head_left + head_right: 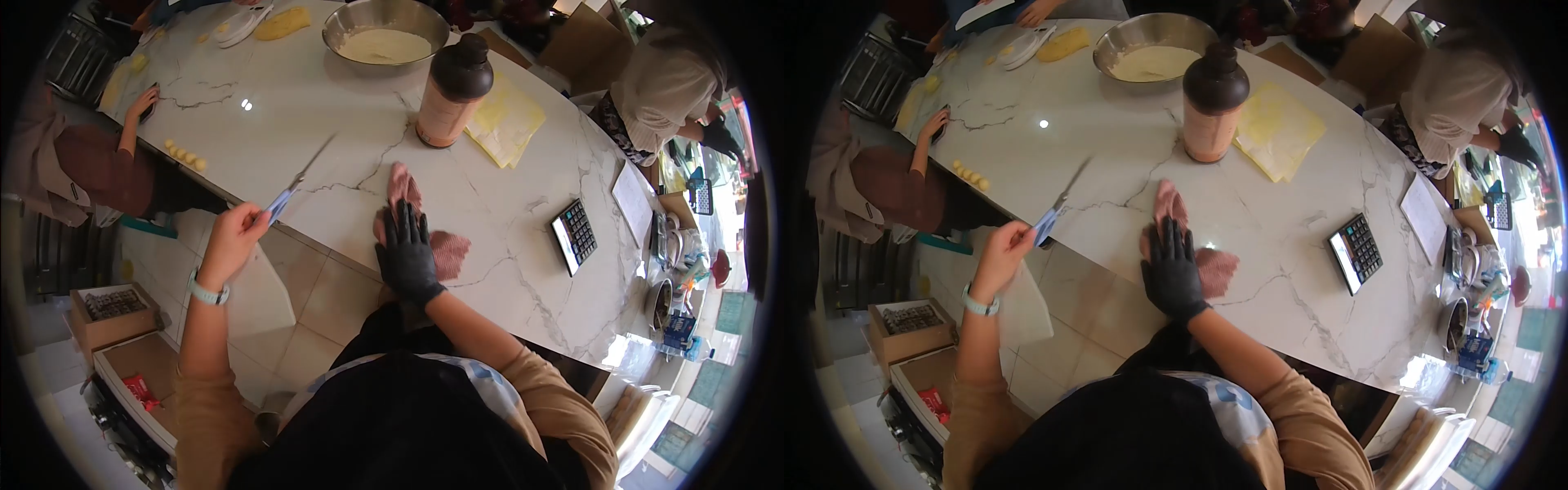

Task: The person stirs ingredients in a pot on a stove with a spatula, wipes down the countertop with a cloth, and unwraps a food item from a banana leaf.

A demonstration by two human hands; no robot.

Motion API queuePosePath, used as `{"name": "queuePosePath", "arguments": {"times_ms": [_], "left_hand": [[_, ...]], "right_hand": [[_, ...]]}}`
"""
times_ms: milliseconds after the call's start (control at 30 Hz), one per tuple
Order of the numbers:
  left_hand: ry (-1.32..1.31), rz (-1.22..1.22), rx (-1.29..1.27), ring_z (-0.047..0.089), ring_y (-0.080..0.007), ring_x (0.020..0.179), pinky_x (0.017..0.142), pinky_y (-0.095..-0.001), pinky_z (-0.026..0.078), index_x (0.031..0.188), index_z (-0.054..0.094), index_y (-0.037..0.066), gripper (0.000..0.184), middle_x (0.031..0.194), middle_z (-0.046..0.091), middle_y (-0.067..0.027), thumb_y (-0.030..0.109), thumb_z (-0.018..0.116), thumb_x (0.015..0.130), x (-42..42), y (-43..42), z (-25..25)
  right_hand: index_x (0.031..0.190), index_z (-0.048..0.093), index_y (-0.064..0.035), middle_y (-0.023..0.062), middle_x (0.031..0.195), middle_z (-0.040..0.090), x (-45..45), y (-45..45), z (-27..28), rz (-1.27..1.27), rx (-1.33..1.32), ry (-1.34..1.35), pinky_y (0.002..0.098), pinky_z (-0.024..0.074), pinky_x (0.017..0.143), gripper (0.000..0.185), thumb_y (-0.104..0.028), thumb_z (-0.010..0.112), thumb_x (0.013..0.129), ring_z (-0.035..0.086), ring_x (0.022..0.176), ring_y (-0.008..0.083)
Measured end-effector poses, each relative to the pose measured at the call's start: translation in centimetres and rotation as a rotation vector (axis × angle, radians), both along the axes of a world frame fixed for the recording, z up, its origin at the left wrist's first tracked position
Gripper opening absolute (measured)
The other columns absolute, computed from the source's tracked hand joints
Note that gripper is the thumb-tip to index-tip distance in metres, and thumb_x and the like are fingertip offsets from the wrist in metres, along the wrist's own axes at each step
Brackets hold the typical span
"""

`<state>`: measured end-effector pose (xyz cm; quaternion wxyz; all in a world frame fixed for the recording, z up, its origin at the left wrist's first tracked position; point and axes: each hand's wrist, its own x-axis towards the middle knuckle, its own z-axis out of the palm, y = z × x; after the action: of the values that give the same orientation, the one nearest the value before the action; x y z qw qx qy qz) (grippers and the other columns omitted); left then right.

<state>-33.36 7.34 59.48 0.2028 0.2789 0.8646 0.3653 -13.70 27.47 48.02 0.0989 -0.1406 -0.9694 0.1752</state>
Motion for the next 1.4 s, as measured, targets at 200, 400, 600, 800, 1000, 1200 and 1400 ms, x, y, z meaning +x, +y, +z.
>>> {"name": "queuePosePath", "arguments": {"times_ms": [200, 400, 600, 800, 1000, 1200, 1400], "left_hand": [[-0.324, 0.626, 0.183, 0.032, -0.0016, 0.050, 0.044, -0.0206, 0.025, 0.071, 0.052, 0.005, 0.024, 0.057, 0.040, 0.0077, 0.020, 0.057, 0.088, 5.5, -13.7, 3.7], [-0.166, 0.810, 0.180, 0.029, -0.0014, 0.045, 0.041, -0.0188, 0.022, 0.069, 0.050, 0.007, 0.028, 0.060, 0.040, 0.0060, 0.026, 0.053, 0.091, 8.5, -19.5, 1.2], [-0.327, 0.732, 0.421, 0.030, -0.0047, 0.034, 0.032, -0.0218, 0.021, 0.070, 0.048, 0.006, 0.031, 0.054, 0.041, 0.0029, 0.028, 0.048, 0.092, 8.7, -15.0, 3.5], [-0.561, 0.507, 0.685, 0.030, -0.0062, 0.027, 0.029, -0.0217, 0.021, 0.070, 0.046, 0.007, 0.033, 0.047, 0.039, 0.0018, 0.031, 0.046, 0.093, 10.4, -11.4, 3.5], [-0.823, 0.309, 0.726, 0.031, -0.0055, 0.029, 0.030, -0.0211, 0.021, 0.072, 0.047, 0.006, 0.033, 0.066, 0.047, -0.0012, 0.033, 0.049, 0.092, 18.7, -11.0, 3.1], [-1.107, 0.093, 0.500, 0.030, -0.0106, 0.027, 0.027, -0.0248, 0.022, 0.073, 0.048, 0.006, 0.038, 0.044, 0.036, -0.0021, 0.040, 0.050, 0.090, 31.2, -10.9, -2.3], [-1.547, -0.275, 0.316, 0.033, -0.0114, 0.029, 0.031, -0.0261, 0.027, 0.080, 0.054, 0.013, 0.033, 0.037, 0.034, -0.0003, 0.042, 0.042, 0.093, 48.6, -11.1, -6.9]], "right_hand": [[0.126, 0.040, 0.0011, 0.0265, 0.134, 0.030, -21.0, 0.4, -2.7, 0.142, 0.051, 0.300, 0.0503, 0.0220, 0.103, 0.052, -0.028, 0.048, 0.084, 0.031, 0.124, 0.0388], [0.093, 0.053, -0.0070, 0.0130, 0.106, 0.048, -24.5, -8.5, -2.6, 0.778, -0.142, 0.526, 0.0483, 0.0347, 0.091, 0.027, -0.029, 0.054, 0.077, 0.043, 0.108, 0.0301], [0.125, 0.045, -0.0092, 0.0157, 0.133, 0.037, -13.3, -8.0, -3.2, 0.518, -0.125, 0.314, 0.0451, 0.0274, 0.102, 0.049, -0.026, 0.057, 0.081, 0.038, 0.121, 0.0338], [0.134, 0.033, -0.0062, 0.0172, 0.141, 0.027, 0.8, -4.3, -1.1, 0.144, -0.002, 0.081, 0.0447, 0.0220, 0.106, 0.055, -0.028, 0.050, 0.085, 0.030, 0.128, 0.0332], [0.131, 0.038, -0.0069, 0.0186, 0.134, 0.037, 17.1, -1.5, -2.4, -0.123, 0.036, 0.109, 0.0434, 0.0279, 0.102, 0.054, -0.008, 0.050, 0.079, 0.035, 0.123, 0.0356], [0.123, 0.050, -0.0091, 0.0162, 0.103, 0.060, 33.5, -8.3, 3.2, -0.338, -0.269, 0.403, 0.0390, 0.0469, 0.079, 0.053, -0.007, 0.058, 0.070, 0.057, 0.094, 0.0318], [0.103, 0.060, -0.0101, 0.0118, 0.081, 0.062, 48.7, -24.2, 3.5, -0.445, -0.306, 0.326, 0.0355, 0.0492, 0.063, 0.039, -0.012, 0.068, 0.065, 0.061, 0.072, 0.0290]]}}
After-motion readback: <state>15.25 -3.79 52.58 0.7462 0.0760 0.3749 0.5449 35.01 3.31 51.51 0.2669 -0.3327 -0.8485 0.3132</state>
